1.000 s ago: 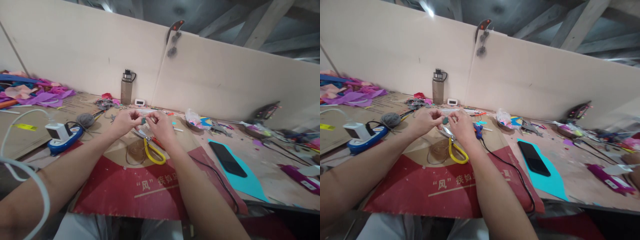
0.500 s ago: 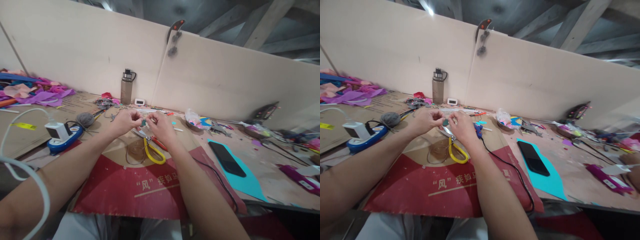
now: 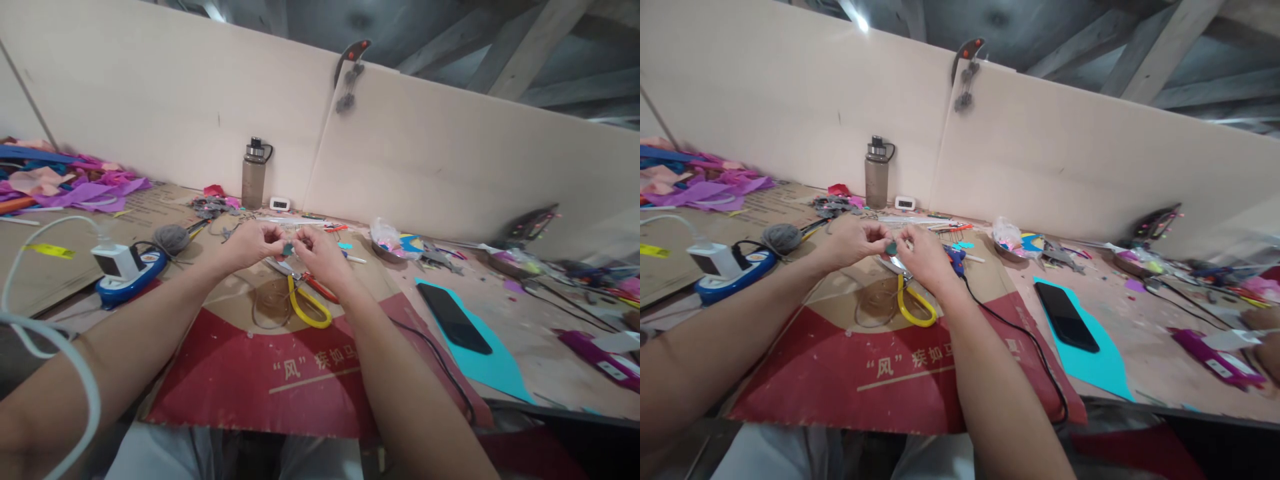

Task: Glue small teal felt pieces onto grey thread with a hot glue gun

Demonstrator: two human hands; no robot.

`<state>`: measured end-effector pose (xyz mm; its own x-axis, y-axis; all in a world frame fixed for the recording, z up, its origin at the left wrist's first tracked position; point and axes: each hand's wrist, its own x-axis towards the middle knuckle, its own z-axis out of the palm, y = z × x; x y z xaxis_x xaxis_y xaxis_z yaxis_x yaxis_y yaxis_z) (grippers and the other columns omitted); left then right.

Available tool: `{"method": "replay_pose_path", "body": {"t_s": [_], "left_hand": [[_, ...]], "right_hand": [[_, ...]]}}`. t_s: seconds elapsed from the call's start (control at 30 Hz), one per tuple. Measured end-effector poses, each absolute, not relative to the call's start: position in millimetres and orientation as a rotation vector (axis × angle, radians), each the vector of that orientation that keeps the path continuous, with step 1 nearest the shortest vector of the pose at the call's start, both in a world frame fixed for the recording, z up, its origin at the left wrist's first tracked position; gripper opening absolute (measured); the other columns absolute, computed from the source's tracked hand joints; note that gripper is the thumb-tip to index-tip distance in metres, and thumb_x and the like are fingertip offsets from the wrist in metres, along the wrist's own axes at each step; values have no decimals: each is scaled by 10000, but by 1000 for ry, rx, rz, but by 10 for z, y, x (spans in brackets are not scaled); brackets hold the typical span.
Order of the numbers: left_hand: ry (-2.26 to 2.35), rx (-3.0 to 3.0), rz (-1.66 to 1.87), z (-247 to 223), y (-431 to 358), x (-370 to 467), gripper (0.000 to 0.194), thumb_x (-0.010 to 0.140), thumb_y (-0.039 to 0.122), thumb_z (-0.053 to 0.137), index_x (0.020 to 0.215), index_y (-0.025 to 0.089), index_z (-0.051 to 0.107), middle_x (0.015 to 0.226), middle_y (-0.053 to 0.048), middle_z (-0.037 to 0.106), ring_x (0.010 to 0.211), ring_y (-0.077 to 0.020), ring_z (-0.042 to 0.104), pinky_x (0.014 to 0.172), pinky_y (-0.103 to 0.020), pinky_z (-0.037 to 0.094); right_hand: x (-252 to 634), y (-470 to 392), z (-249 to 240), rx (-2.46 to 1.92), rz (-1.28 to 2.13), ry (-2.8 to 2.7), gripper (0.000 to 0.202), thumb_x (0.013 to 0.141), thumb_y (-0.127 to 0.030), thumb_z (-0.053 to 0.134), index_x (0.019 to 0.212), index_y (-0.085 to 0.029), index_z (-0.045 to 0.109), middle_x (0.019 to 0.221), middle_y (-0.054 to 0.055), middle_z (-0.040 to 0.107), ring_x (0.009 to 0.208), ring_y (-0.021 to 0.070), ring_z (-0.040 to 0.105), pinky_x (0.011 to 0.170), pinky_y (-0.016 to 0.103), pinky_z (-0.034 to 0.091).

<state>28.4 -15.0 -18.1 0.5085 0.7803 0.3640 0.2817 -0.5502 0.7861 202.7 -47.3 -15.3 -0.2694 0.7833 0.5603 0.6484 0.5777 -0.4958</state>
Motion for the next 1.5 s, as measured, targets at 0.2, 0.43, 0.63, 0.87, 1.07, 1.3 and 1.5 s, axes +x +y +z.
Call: {"method": "replay_pose_path", "body": {"t_s": [0.2, 0.43, 0.63, 0.87, 1.07, 1.3, 1.5], "left_hand": [[918, 2041, 918, -140, -216, 282, 140, 729, 286, 579, 693, 151, 586, 604, 5, 640, 570, -109, 588, 596, -222, 449], [989, 1993, 927, -193, -195, 306, 149, 706, 287, 602, 670, 143, 610, 608, -4, 643, 561, -111, 587, 572, -216, 442], [866, 1748, 969, -228, -156, 297, 220, 722, 351, 640, 765, 135, 653, 682, -18, 660, 623, -106, 605, 679, -245, 488], [684, 1547, 936, -216, -137, 274, 212, 728, 334, 661, 779, 130, 678, 791, -56, 669, 698, -115, 615, 759, -295, 510], [779, 1646, 966, -206, -170, 288, 196, 682, 295, 695, 760, 118, 669, 708, -44, 661, 623, -105, 598, 689, -261, 493], [948, 1791, 979, -213, -180, 308, 160, 686, 295, 645, 737, 144, 636, 631, 8, 616, 533, -91, 553, 575, -223, 466], [911, 1719, 962, -189, -215, 313, 172, 687, 292, 632, 770, 142, 642, 719, -7, 616, 583, -99, 549, 529, -224, 482]], "right_hand": [[2005, -413, -215, -1175, 220, -1972, 167, 818, -254, 468, 684, -179, 534, 642, -17, 516, 639, 113, 441, 628, 242, 332], [1942, -403, -293, -1243, 160, -1915, 104, 800, -226, 475, 739, -175, 541, 705, 5, 538, 673, 129, 450, 655, 255, 347], [1961, -373, -287, -1225, 174, -1880, 108, 793, -213, 452, 706, -185, 510, 686, -3, 524, 670, 131, 447, 650, 257, 347], [1982, -363, -272, -1205, 199, -1847, 105, 784, -201, 452, 691, -187, 498, 662, -13, 512, 659, 125, 444, 637, 251, 345], [1961, -401, -269, -1209, 143, -1884, 92, 794, -211, 467, 716, -186, 509, 703, 7, 526, 682, 138, 457, 658, 262, 352], [1911, -429, -296, -1188, 50, -1909, 77, 807, -194, 451, 783, -178, 522, 801, 42, 554, 768, 165, 477, 720, 290, 370], [1902, -409, -317, -1218, 33, -1909, 92, 821, -200, 444, 791, -175, 527, 812, 55, 563, 796, 179, 490, 724, 301, 371]]}}
